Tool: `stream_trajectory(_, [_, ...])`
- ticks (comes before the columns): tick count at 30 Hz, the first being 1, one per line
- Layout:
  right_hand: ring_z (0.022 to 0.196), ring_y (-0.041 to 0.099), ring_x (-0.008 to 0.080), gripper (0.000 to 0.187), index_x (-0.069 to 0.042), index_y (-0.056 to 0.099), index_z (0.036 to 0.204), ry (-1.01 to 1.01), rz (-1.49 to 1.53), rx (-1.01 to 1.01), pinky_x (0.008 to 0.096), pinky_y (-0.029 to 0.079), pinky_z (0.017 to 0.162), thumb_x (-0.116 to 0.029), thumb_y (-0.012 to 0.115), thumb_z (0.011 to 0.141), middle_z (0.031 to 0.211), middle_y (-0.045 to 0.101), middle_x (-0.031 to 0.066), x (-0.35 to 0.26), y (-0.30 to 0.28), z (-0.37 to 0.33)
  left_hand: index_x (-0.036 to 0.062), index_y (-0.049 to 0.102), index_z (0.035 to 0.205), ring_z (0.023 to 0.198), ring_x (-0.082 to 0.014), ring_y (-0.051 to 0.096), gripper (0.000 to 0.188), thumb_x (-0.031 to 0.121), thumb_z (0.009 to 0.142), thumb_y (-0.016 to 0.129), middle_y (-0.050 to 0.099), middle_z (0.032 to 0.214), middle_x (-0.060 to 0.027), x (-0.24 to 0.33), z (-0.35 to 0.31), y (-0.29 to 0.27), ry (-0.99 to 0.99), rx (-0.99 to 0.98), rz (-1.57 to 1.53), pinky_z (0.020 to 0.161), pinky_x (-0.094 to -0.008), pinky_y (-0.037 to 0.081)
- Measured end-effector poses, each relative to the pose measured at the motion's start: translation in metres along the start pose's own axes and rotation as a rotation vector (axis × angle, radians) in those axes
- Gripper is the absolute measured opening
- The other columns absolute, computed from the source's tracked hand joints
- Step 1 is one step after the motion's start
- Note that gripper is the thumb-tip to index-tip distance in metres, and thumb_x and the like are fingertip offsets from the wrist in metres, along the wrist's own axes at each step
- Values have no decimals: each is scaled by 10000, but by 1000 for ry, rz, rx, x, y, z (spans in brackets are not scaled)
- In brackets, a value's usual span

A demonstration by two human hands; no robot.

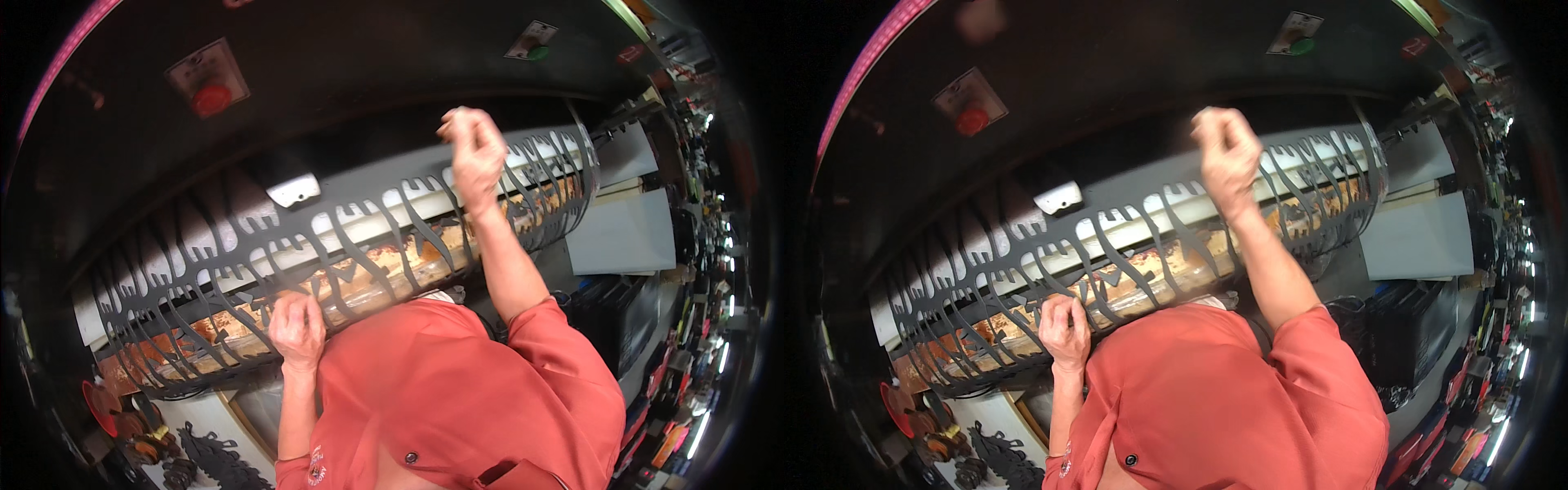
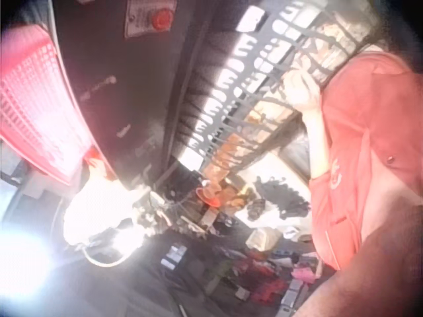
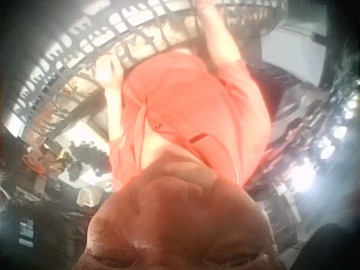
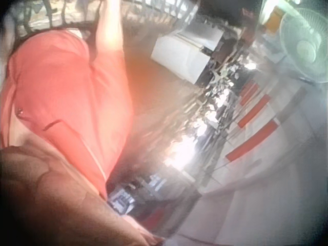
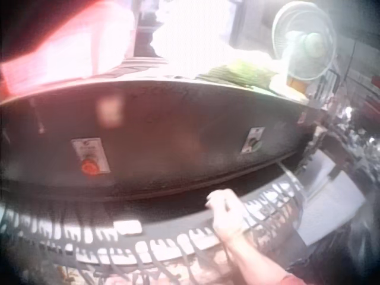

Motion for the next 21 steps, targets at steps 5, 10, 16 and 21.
stream_trajectory(5, [688,573,74,235,11,732,975,-258,-113,406,241,472,643,-191,668,1077,783,679,-8,-15,-92,93,32,644,964,803,-395,687,149,-63,896,737,686,934,-171,-5,-2,2,-19,-2,46,697,-469,568])
stream_trajectory(10, [645,533,48,292,-12,742,944,-57,-138,173,253,446,612,-274,699,1064,703,631,-19,6,-124,40,46,651,929,799,-372,682,92,-2,935,729,691,939,-140,-7,-1,1,-16,11,84,694,-447,560])
stream_trajectory(16, [615,536,78,244,-2,718,887,119,-203,-186,279,440,591,-200,735,1029,696,630,22,47,-84,-82,28,685,990,896,-322,680,156,-53,878,756,715,970,-119,32,16,-3,74,153,43,807,-443,553])
stream_trajectory(21, [619,455,89,236,26,684,864,-19,-341,-328,286,404,576,-147,766,1003,711,564,42,51,-60,-98,75,749,974,872,-267,709,77,88,914,794,737,934,-87,69,12,58,68,-40,141,913,-434,506])
Point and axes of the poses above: each hand's wrist, its own z-axis towards the middle knuckle, its own y-axis out of the palm, x = y × z, the point moved 6 cm from there along z, towards the middle knuckle
